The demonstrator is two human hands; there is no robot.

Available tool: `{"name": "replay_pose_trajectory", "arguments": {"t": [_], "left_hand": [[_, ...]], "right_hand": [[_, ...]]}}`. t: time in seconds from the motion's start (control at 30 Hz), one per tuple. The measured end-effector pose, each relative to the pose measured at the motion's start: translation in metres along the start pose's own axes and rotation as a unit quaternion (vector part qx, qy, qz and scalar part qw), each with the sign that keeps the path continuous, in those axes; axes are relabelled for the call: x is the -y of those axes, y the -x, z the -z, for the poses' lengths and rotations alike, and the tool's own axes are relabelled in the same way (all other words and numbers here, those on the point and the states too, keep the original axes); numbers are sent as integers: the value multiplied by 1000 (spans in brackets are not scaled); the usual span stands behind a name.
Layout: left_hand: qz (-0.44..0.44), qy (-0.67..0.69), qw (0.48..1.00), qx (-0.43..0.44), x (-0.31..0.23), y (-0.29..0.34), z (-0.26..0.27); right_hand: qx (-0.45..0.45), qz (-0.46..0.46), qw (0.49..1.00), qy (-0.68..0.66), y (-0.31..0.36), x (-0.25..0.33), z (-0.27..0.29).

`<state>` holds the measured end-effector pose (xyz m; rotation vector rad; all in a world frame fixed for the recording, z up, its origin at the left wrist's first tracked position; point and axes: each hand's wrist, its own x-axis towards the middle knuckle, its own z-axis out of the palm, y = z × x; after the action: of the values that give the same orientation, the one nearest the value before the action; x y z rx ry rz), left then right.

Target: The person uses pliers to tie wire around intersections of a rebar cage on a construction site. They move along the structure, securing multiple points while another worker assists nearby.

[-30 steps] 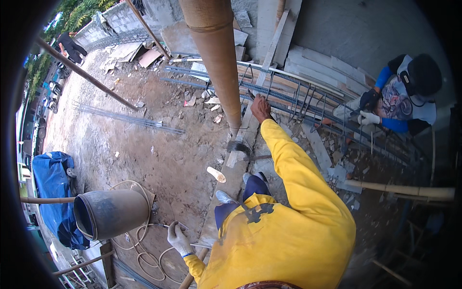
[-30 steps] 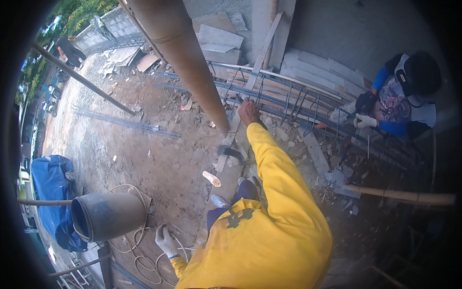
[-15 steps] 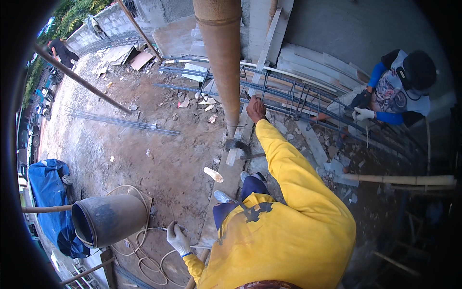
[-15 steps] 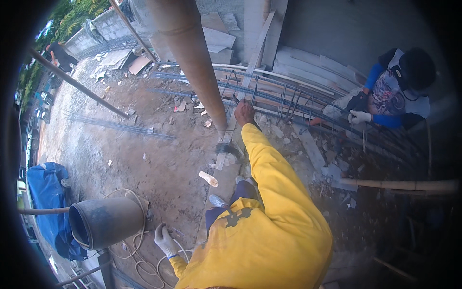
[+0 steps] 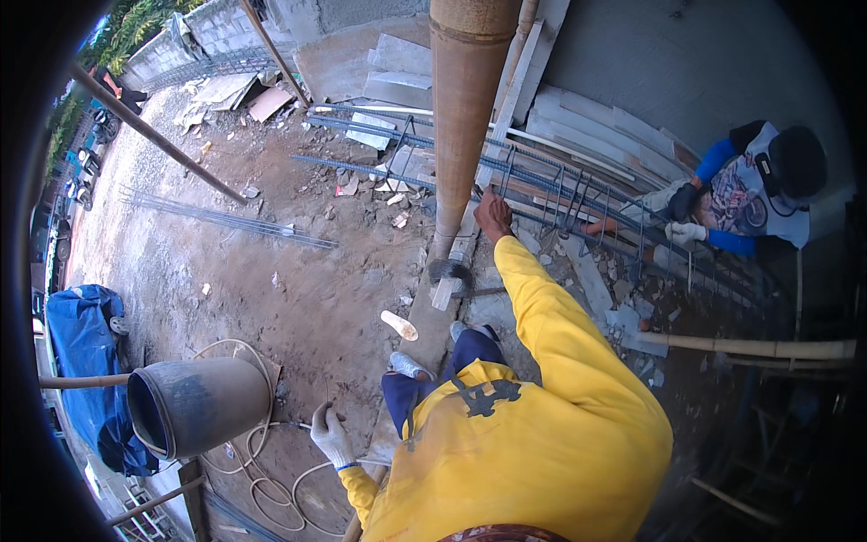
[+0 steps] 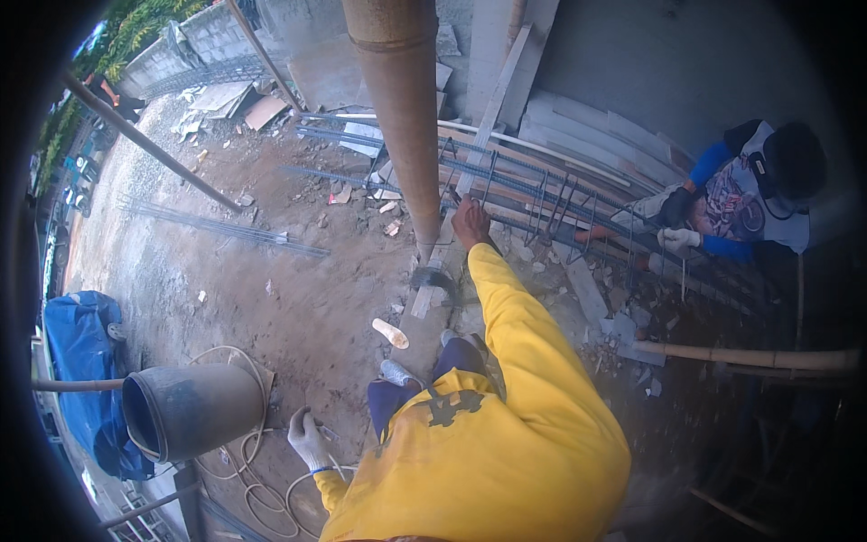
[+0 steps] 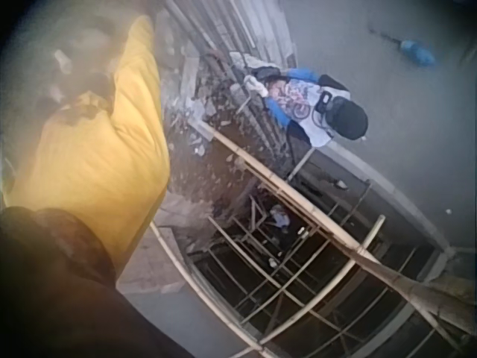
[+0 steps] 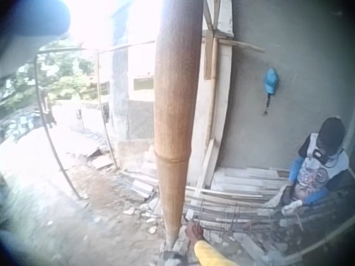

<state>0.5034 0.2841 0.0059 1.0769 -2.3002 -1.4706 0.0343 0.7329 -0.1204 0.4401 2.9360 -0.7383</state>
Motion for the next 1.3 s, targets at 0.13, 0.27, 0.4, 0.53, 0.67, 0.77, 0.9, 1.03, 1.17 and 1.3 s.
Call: {"name": "replay_pose_trajectory", "arguments": {"t": [0.13,0.27,0.4,0.53,0.67,0.77,0.9,1.03,1.17,1.3], "left_hand": [[-4,-11,1000,26,3,-34,13],[33,-5,999,13,10,-73,63],[37,6,999,-17,18,-118,127],[-26,-25,999,14,18,-170,162],[-62,-48,993,90,2,-250,143],[-103,-38,979,170,-33,-298,110],[-240,-50,941,231,-95,-343,59],[-322,-101,907,254,-133,-397,30],[-247,-97,930,254,-145,-490,6],[-211,-153,944,202,-157,-601,-4]], "right_hand": [[-9,-13,1000,-11,-1,9,2],[-146,-14,988,-49,31,23,1],[-247,-88,953,-155,110,35,16],[-319,-83,919,-216,232,75,15],[-182,-62,954,-232,299,140,-7],[-152,-2,962,-225,286,191,-32],[-153,23,965,-210,223,245,-51],[-212,21,958,-189,134,279,-69],[-258,-5,952,-166,36,297,-92],[-258,-58,953,-147,-45,313,-108]]}}
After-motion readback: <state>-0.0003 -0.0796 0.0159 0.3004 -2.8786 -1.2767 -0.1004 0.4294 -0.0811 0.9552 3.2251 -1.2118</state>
